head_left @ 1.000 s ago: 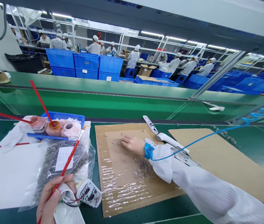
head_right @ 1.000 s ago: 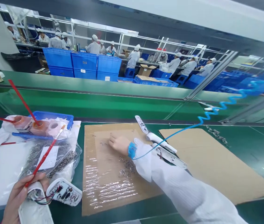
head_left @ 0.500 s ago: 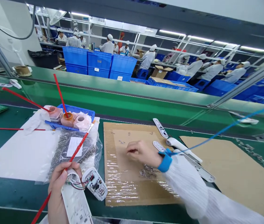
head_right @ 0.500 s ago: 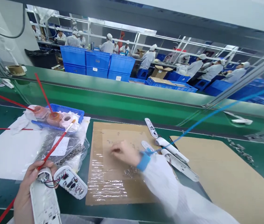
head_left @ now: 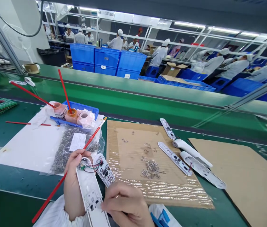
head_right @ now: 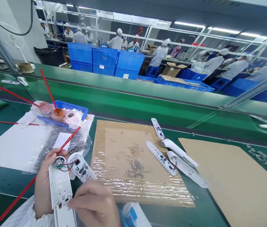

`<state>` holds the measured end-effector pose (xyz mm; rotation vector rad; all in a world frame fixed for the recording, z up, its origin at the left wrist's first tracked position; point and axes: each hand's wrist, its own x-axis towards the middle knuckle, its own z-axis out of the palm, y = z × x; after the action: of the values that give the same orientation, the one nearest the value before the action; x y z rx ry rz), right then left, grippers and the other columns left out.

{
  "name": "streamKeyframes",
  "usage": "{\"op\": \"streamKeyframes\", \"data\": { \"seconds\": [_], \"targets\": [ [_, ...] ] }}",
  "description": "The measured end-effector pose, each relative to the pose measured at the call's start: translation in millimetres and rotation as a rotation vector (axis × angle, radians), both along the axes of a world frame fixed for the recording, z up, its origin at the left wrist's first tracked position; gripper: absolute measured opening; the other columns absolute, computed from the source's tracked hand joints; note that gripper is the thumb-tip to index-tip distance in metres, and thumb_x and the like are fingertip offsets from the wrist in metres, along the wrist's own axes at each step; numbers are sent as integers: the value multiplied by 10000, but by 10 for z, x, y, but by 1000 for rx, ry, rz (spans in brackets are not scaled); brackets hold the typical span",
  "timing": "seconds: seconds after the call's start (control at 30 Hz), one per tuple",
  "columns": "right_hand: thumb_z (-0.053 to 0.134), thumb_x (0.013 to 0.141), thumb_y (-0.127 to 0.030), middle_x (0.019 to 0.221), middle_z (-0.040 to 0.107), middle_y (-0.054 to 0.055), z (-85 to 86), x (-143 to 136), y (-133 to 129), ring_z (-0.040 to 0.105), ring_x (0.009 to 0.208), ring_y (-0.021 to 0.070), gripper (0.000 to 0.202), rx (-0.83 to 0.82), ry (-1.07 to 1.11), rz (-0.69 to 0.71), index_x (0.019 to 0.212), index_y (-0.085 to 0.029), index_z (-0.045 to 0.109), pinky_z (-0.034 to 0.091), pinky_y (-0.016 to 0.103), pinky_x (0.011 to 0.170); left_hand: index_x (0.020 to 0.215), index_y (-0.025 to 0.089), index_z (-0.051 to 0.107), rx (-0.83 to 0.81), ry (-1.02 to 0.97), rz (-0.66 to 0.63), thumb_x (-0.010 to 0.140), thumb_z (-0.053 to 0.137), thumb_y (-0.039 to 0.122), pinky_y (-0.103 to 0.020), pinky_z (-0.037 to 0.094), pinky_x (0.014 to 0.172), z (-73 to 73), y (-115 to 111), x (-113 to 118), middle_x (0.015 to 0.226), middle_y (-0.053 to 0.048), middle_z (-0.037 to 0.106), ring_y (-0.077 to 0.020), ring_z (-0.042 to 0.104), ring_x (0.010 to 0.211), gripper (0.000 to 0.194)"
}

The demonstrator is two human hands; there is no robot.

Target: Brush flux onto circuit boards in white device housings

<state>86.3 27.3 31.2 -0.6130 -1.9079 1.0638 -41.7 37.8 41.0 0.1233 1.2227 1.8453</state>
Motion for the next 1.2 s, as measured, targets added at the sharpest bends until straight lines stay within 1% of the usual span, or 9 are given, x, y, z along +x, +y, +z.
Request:
{"op": "streamKeyframes", "data": {
  "seconds": [0.13,0.37,0.5,0.67,0.77,0.87,1.0,1.1,1.2],
  "targets": [
    [476,787,-112,726,608,56,4,91,7,555,650,109,201,101,-141,23,832,-184,658,441,212,577,718,179,571,-2,-133,-18,595,624,229,-210,419,455,-81,21,52,666,9,614,-129,552,550,144],
    [441,818,-243,711,600,52,-37,255,35,528,622,123,184,121,-380,124,874,-169,599,436,222,561,725,177,575,-6,-126,-3,583,632,222,-230,437,476,-116,44,88,656,5,621,-142,560,562,159],
    [462,810,-243,605,573,28,-51,272,52,507,540,111,176,182,-486,23,747,-176,612,414,211,493,733,170,581,-46,-97,-27,573,638,240,-223,429,435,-102,42,100,674,2,621,-136,550,533,184],
    [424,832,-175,656,622,44,30,290,71,542,581,112,202,335,-254,18,813,-180,626,449,216,515,724,177,585,-41,-116,-24,583,625,222,-223,444,470,-124,81,135,664,2,618,-143,563,581,153],
    [456,826,-205,682,625,45,106,304,49,566,600,108,169,207,-36,-29,862,-204,621,464,213,526,723,181,583,-10,-133,-40,591,623,233,-216,436,462,-124,127,160,640,6,610,-132,549,555,148],
    [504,805,-250,660,627,35,116,304,10,578,585,102,139,132,64,2,831,-215,637,467,204,528,724,173,580,13,-120,-31,603,618,250,-213,434,464,-105,166,190,634,2,603,-131,548,554,148],
    [589,743,-240,641,657,16,36,354,-10,579,580,118,108,80,-31,64,829,-240,653,458,213,511,718,164,582,28,-113,-35,590,626,244,-227,449,493,-97,184,223,628,-1,599,-137,556,565,158],
    [582,745,-237,756,682,-3,16,438,7,565,611,151,198,213,-178,94,936,-265,629,440,271,502,717,162,584,21,-96,-40,594,621,242,-213,437,470,-111,176,238,635,1,601,-132,552,562,151],
    [475,821,-245,800,678,7,60,488,26,551,649,144,202,332,-264,187,957,-206,620,447,260,519,722,162,586,11,-89,-41,597,615,235,-207,430,459,-127,165,250,639,0,605,-132,551,561,146]
  ]
}}
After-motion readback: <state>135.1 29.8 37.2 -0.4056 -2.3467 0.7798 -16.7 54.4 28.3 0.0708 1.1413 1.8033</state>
